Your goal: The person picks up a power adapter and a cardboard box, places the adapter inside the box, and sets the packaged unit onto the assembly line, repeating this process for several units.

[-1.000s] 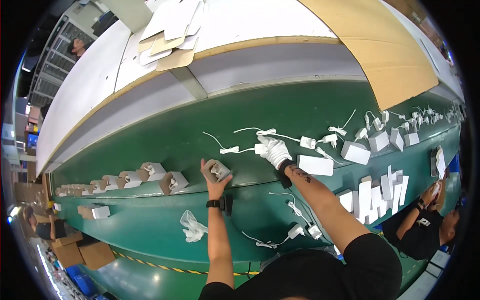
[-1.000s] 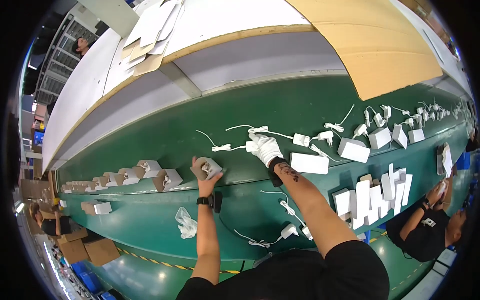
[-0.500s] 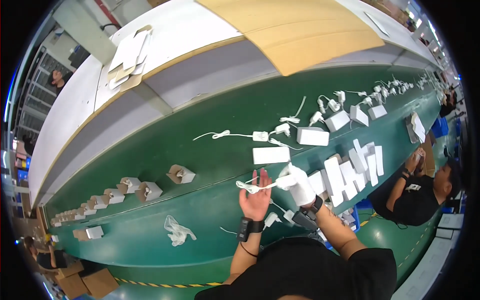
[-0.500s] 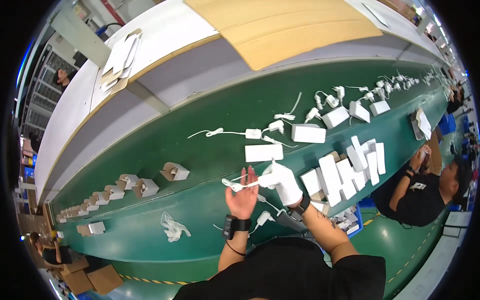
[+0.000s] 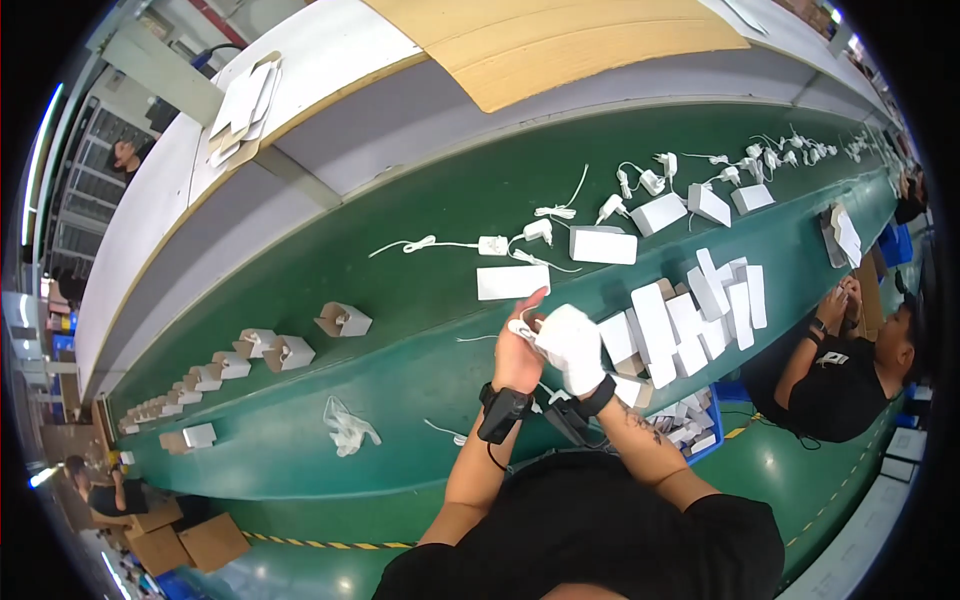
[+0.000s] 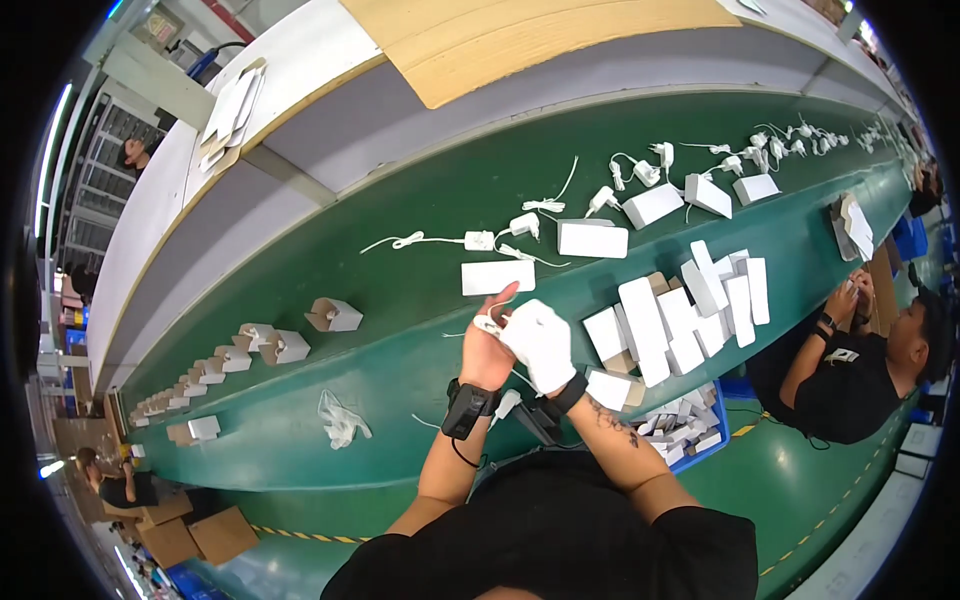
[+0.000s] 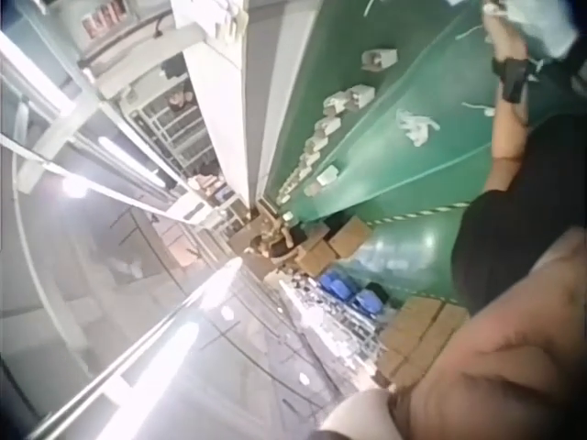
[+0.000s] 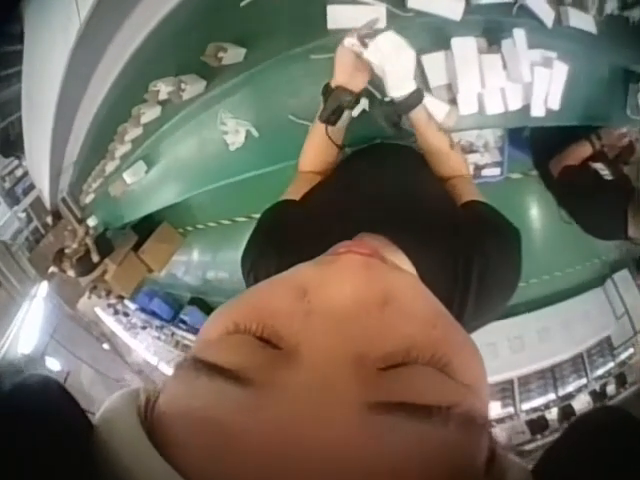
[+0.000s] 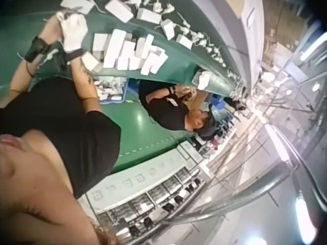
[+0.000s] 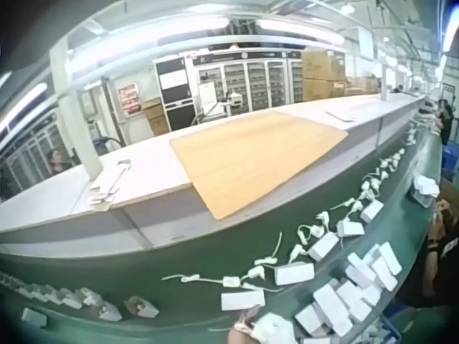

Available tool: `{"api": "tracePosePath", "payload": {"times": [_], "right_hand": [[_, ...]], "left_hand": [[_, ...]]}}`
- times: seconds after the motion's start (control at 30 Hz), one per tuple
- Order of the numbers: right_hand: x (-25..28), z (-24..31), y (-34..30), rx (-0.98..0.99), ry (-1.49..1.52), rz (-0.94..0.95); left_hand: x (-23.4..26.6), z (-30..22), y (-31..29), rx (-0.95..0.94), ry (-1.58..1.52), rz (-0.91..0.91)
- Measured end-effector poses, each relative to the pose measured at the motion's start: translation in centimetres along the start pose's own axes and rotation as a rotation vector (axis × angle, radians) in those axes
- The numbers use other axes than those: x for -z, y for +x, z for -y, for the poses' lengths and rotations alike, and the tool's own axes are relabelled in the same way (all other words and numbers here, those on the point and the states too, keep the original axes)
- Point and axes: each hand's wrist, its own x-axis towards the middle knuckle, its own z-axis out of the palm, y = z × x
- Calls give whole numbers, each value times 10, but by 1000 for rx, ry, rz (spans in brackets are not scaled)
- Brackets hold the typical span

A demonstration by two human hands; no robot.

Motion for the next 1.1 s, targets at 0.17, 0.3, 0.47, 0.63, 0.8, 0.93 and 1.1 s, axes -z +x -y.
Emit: {"api": "tracePosePath", "payload": {"times": [0.17,0.3,0.47,0.63,0.8,0.93,1.1], "right_hand": [[-15,4,4,229,-434,-54],[-21,-1,-2,37,-75,148],[18,-43,9,-64,40,224],[76,16,30,-396,487,356],[91,68,21,-450,702,403],[90,80,10,-458,744,456],[88,64,15,-546,611,513]], "left_hand": [[1,13,16,74,-50,-41],[44,20,43,189,63,-196],[23,30,61,54,321,-161],[40,-7,101,-59,606,-48],[66,-35,102,-200,948,92],[63,-47,75,-183,1012,195],[31,-47,43,-35,887,371]]}}
